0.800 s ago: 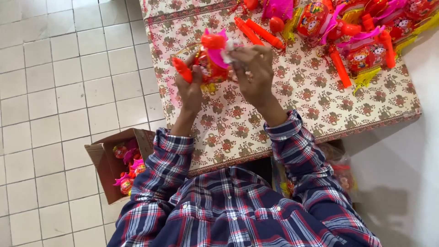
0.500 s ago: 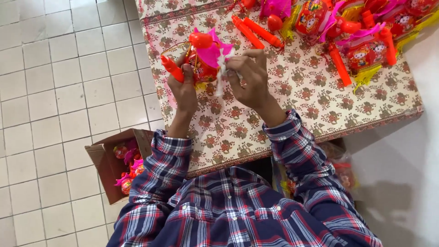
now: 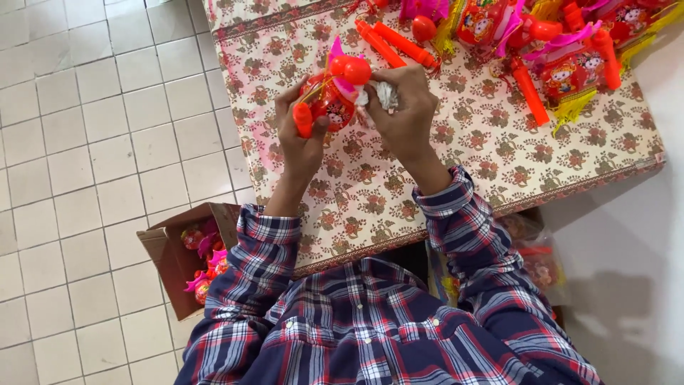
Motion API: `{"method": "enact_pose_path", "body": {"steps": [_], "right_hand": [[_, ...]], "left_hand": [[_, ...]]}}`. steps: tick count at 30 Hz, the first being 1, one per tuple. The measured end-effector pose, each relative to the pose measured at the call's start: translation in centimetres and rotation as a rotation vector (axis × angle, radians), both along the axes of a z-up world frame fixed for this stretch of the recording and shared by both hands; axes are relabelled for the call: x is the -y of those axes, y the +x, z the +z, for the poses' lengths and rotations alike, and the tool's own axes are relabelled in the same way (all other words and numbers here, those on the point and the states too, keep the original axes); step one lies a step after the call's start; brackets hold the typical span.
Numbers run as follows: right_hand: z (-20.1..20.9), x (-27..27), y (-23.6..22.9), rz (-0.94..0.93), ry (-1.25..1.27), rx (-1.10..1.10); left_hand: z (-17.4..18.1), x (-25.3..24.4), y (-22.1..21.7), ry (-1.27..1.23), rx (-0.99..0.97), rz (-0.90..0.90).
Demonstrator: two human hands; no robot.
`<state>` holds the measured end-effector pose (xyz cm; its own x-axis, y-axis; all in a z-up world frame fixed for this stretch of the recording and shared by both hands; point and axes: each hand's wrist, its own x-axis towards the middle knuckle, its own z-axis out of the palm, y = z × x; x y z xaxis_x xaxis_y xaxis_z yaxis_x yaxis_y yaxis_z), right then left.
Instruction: Assembling and packing decorative lanterns by joining plastic parts and applying adhesive.
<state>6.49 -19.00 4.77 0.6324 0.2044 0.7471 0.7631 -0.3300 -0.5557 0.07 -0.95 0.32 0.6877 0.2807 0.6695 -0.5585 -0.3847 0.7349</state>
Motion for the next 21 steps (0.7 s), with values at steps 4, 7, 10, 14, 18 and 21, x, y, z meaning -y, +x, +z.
{"method": "enact_pose_path", "body": {"steps": [4,7,10,14,18,21], "right_hand": [[-0.3,-0.6,-0.1,0.031,-0.083,0.013],[-0.6,-0.8,0.2,0.079,-0.116,0.011],[-0.9,-0.5,0.4,0.151,-0.165,0.029],[-1.8,0.7,1.1,0.299,0.153,-0.055],[-1.6,2.0,3.6,0.075,0.645,-0.165],[-1.0,2.6,3.8,0.110,0.637,-0.226]], "left_hand": [[0.0,-0.1,0.1,0.020,-0.006,0.052],[-0.3,-0.2,0.3,-0.007,-0.047,0.122],[-0.1,-0.4,0.4,-0.046,-0.041,0.112],[0.4,-0.9,0.1,-0.147,-0.074,-0.018],[0.6,-1.2,-0.2,-0.285,-0.095,-0.190],[0.4,-1.4,0.1,-0.503,-0.119,-0.361]]}}
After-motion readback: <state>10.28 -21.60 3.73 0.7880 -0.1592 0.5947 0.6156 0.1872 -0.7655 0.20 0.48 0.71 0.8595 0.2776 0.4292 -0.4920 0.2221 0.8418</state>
